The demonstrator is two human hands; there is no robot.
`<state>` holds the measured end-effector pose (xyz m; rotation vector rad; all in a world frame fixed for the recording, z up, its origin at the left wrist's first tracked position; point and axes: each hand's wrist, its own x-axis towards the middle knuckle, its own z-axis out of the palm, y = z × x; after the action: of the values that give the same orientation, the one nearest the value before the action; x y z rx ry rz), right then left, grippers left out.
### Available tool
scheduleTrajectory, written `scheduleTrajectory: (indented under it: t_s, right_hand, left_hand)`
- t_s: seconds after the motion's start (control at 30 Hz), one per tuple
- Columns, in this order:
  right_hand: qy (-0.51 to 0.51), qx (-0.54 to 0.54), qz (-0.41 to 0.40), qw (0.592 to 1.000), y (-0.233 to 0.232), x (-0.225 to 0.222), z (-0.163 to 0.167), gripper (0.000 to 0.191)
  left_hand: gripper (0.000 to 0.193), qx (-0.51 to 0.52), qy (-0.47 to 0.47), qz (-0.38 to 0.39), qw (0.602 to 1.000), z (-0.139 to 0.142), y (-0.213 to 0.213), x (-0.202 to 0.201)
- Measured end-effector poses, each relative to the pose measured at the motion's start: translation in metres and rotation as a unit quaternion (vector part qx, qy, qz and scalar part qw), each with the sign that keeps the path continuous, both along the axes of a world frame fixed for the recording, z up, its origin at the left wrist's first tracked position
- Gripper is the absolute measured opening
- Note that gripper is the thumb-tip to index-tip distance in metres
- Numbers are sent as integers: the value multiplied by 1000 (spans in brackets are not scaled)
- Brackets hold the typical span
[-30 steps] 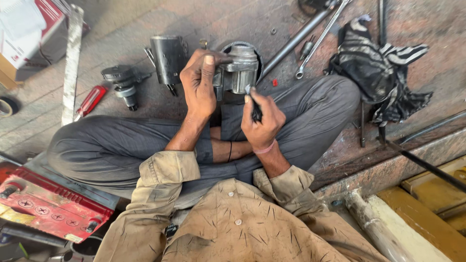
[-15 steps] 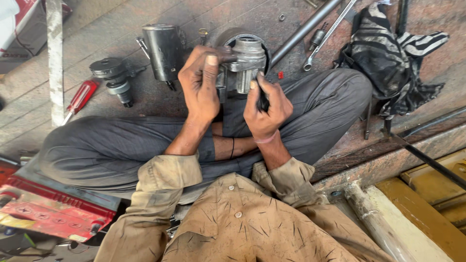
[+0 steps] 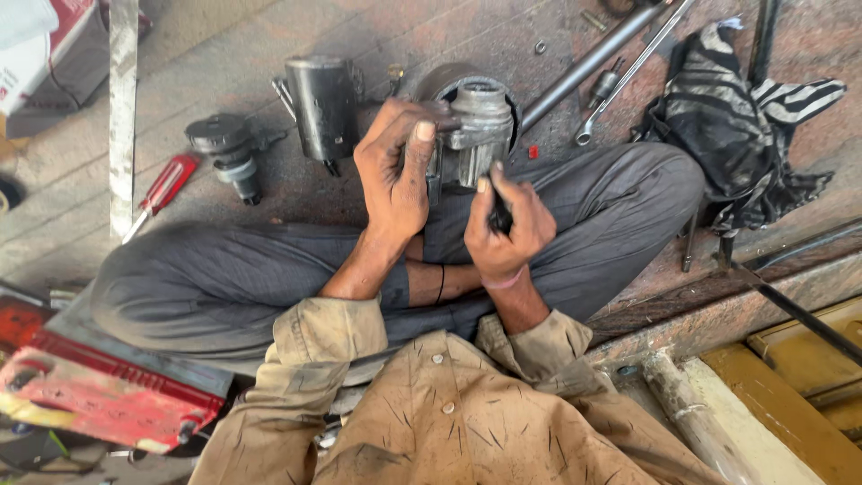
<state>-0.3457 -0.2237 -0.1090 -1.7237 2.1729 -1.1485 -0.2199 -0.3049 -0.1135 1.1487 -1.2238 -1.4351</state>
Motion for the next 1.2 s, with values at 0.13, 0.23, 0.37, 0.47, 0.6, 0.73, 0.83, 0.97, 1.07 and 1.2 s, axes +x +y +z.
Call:
scheduleTrajectory:
  t_s: [0.13,0.23,0.37,0.47,0.6,0.73,0.83,0.97,1.07,1.2]
  right_hand:
    - [-5,-16,-1,1000,-1,1,2,15]
    - [-13,11,-30,999,0,3,4,16]
    - [-7,9,-24,1000,0,4,8,17]
    - [-8,9,-30,999,-3,3,9,17]
    - [-26,13,-7,1000,-5,3,10,16]
    - [-26,8,-11,1000,-4,3,10,16]
    - [-38,27,-25,999,-2,2,12,16]
    - [-49,14,-7,999,-4,2,15,16]
    - [-49,0,-9,999,-7,0,14,15]
    - [-33,22,4,999,-2,-1,15,16]
  left_hand:
    - [30,10,-2,-5,1000,3,0,1]
    - [28,9,-15,-12,1000,4,-1,2]
    - [27,-5,-22,-10,1000,5,-2,1]
    - [27,-3,-21,-10,1000,5,-1,1]
    - [28,-5,-21,-14,1000,5,0,1]
    - [27,7,-21,-8,1000,3,0,0]
    - [27,4,-27,-11,1000,3,1,1]
    - [26,-4,-25,-1,1000,3,0,0]
    - [26,-16,-25,2,1000,3,-1,-1]
    - [27,-15,-39,4,999,3,-1,-2]
